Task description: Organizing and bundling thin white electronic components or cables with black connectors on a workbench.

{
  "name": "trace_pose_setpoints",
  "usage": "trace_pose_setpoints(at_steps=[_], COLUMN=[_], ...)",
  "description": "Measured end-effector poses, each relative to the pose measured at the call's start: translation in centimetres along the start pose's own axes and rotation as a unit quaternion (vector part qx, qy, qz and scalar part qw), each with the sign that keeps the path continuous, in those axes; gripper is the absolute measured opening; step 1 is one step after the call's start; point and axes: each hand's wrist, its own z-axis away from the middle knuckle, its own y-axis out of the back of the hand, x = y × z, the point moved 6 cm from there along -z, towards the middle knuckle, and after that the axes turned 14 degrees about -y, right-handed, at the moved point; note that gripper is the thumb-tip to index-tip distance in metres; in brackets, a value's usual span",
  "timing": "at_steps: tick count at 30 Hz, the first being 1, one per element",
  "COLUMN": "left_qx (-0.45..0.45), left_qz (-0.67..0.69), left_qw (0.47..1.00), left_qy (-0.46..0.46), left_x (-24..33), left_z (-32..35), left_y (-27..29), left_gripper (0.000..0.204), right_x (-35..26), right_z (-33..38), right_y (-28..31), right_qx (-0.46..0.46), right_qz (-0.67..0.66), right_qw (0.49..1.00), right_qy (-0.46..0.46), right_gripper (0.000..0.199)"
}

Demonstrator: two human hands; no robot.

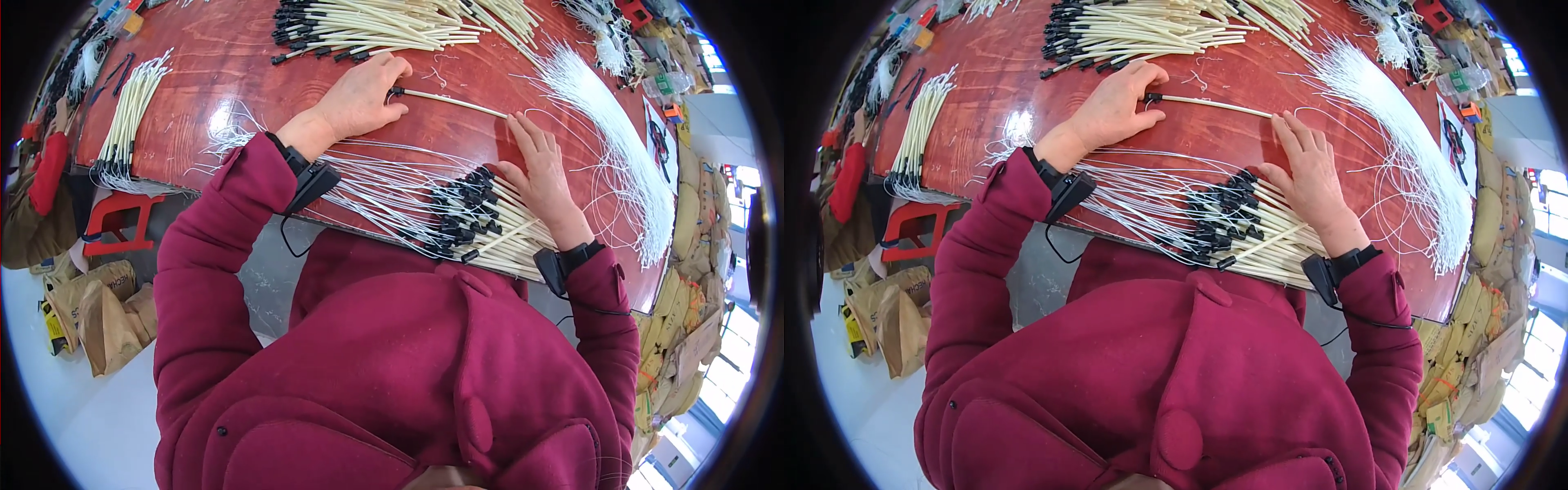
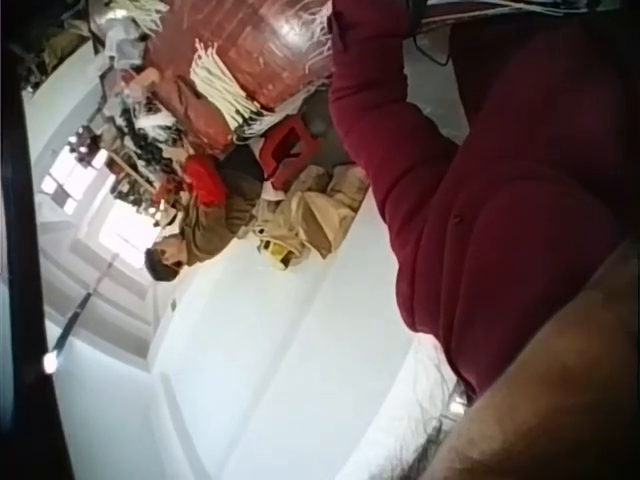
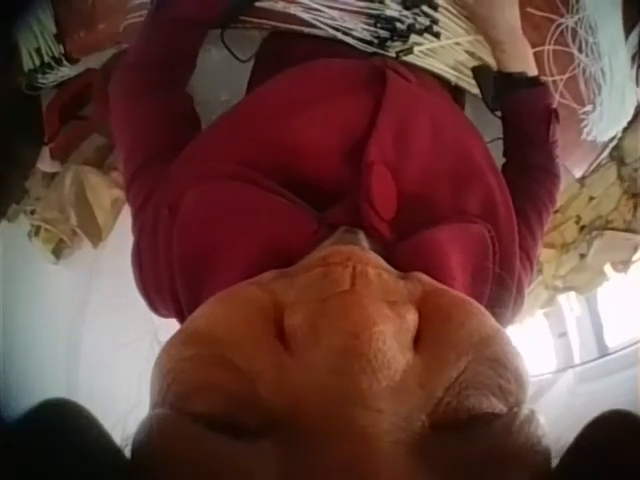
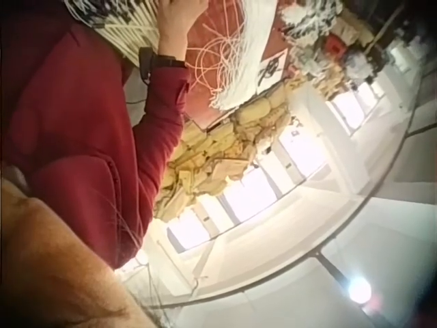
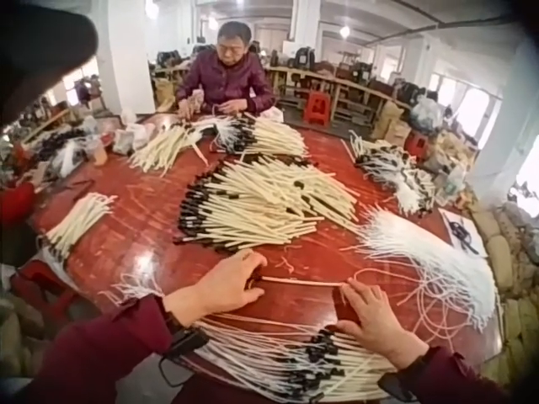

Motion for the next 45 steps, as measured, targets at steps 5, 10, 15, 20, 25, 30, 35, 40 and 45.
trace_pose_setpoints(at_steps=[5,10,15,20,25,30,35,40,45], left_qx=[-0.016,-0.030,-0.011,-0.044,-0.038,0.012,0.009,-0.055,-0.006], left_qz=[-0.027,-0.093,0.008,0.197,0.251,0.013,-0.225,-0.256,-0.159], left_qw=[0.999,0.995,0.999,0.964,0.947,0.988,0.936,0.921,0.985], left_qy=[0.024,0.020,0.038,0.171,0.195,0.152,0.271,0.289,0.065], left_x=[-1.2,-1.4,0.9,4.0,5.1,0.7,-5.7,-3.4,7.6], left_z=[0.6,0.7,-0.6,-1.6,-0.5,4.1,13.2,14.4,3.3], left_y=[-0.4,-0.6,-0.1,-0.5,0.0,7.1,17.1,17.0,8.1], left_gripper=[0.028,0.024,0.019,0.016,0.022,0.021,0.016,0.018,0.029], right_x=[0.7,-0.4,-1.6,-1.9,-1.8,0.1,2.6,1.9,3.4], right_z=[-0.4,-1.3,-2.3,-2.3,-1.5,1.4,6.1,9.7,9.9], right_y=[0.3,0.8,1.1,0.7,2.1,5.8,7.2,6.7,7.9], right_qx=[0.006,0.029,0.087,0.061,0.055,0.106,0.062,-0.011,0.001], right_qz=[-0.002,-0.016,-0.051,-0.028,-0.031,-0.058,-0.046,-0.100,-0.109], right_qw=[1.000,0.999,0.995,0.996,0.994,0.986,0.995,0.994,0.994], right_qy=[-0.015,-0.012,0.005,0.059,0.091,0.111,0.065,0.039,-0.016], right_gripper=[0.065,0.067,0.055,0.025,0.011,0.011,0.013,0.023,0.028])
